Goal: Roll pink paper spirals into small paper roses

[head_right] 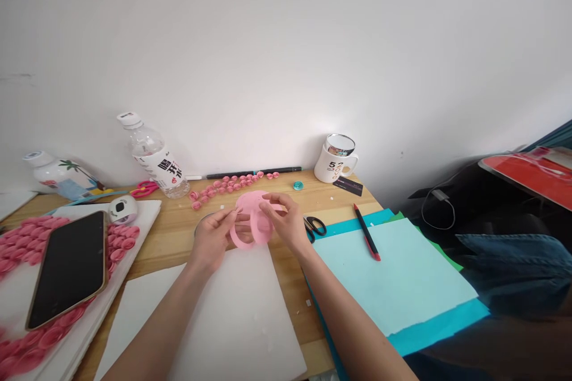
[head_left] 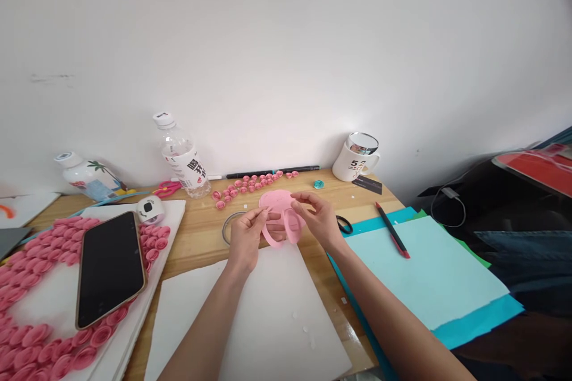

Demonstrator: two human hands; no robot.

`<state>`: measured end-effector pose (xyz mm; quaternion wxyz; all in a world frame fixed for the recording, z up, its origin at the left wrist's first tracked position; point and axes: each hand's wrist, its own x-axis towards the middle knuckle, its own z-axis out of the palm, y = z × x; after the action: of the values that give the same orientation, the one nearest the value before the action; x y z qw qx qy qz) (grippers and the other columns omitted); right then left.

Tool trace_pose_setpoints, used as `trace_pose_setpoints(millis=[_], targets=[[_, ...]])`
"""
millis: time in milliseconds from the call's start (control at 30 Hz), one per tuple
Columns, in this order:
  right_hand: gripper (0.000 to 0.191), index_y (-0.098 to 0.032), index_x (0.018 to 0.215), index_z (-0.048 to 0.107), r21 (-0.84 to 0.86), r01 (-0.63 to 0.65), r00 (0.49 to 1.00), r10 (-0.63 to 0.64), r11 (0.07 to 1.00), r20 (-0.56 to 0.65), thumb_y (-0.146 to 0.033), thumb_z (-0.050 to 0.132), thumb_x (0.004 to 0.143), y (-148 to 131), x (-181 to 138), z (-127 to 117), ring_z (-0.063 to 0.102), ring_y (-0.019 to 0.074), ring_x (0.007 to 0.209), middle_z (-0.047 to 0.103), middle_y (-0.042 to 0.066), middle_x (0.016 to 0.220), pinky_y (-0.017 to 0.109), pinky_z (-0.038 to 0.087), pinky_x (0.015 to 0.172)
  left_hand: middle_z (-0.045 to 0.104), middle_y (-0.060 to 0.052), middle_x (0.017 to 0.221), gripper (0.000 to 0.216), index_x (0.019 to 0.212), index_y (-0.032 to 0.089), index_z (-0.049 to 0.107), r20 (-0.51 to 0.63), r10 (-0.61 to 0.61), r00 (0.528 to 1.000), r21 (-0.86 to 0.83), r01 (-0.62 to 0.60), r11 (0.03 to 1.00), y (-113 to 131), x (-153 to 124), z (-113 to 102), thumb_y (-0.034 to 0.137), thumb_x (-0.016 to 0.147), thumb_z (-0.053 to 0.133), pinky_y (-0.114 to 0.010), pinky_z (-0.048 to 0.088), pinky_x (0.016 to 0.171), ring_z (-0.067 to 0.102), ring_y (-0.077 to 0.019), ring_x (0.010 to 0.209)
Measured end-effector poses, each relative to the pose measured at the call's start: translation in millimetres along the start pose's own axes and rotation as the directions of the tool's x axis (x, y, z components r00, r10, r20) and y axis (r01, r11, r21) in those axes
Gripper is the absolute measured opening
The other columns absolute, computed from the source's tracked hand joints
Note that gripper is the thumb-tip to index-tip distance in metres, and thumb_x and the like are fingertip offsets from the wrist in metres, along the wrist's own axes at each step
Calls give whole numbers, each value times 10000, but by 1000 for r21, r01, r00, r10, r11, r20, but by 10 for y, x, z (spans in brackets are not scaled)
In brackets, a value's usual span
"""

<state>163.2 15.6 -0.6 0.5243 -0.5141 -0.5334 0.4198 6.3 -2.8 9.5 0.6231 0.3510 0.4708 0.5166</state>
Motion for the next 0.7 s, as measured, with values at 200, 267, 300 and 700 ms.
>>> trace_pose_setpoints(millis=[200, 267, 300, 700], targets=[[346, -220, 992, 627, 208, -81, 961, 21, 975, 277, -463, 557, 756, 37, -27, 45, 617, 158, 794, 669, 58, 950, 301, 489, 705, 648, -52, 660, 268, 707, 114, 599, 48, -30, 998, 41, 28, 999, 59, -23, 11, 366, 648, 669, -214, 446, 383, 581, -125, 446], [337, -215, 979, 637, 189, -79, 938, 8, 979, 347, -462, 544, 769, 36, -54, 61, 587, 121, 634, 681, 46, 876, 262, 474, 593, 601, -11, 590, 253, 656, 120, 579, 45, -20, 999, -9, 20, 1000, 63, -13, 10, 355, 647, 671, -184, 398, 345, 535, -93, 411], [332, -205, 956, 649, 166, -66, 929, 0, 984, 369, -461, 529, 781, 35, -67, 66, 557, 106, 573, 684, 43, 833, 246, 456, 548, 582, 3, 573, 249, 641, 122, 574, 46, -16, 999, -41, 18, 999, 67, -9, 9, 350, 644, 674, -173, 378, 335, 513, -78, 402], [217, -206, 785, 693, 241, -93, 946, 10, 966, 323, -401, 639, 705, 45, -70, 1, 631, 184, 829, 700, 35, 811, 358, 475, 813, 458, 68, 339, 230, 650, 151, 574, -10, -38, 999, 104, 39, 994, 71, -39, 59, 336, 604, 703, -169, 208, 284, 342, -44, 256]])
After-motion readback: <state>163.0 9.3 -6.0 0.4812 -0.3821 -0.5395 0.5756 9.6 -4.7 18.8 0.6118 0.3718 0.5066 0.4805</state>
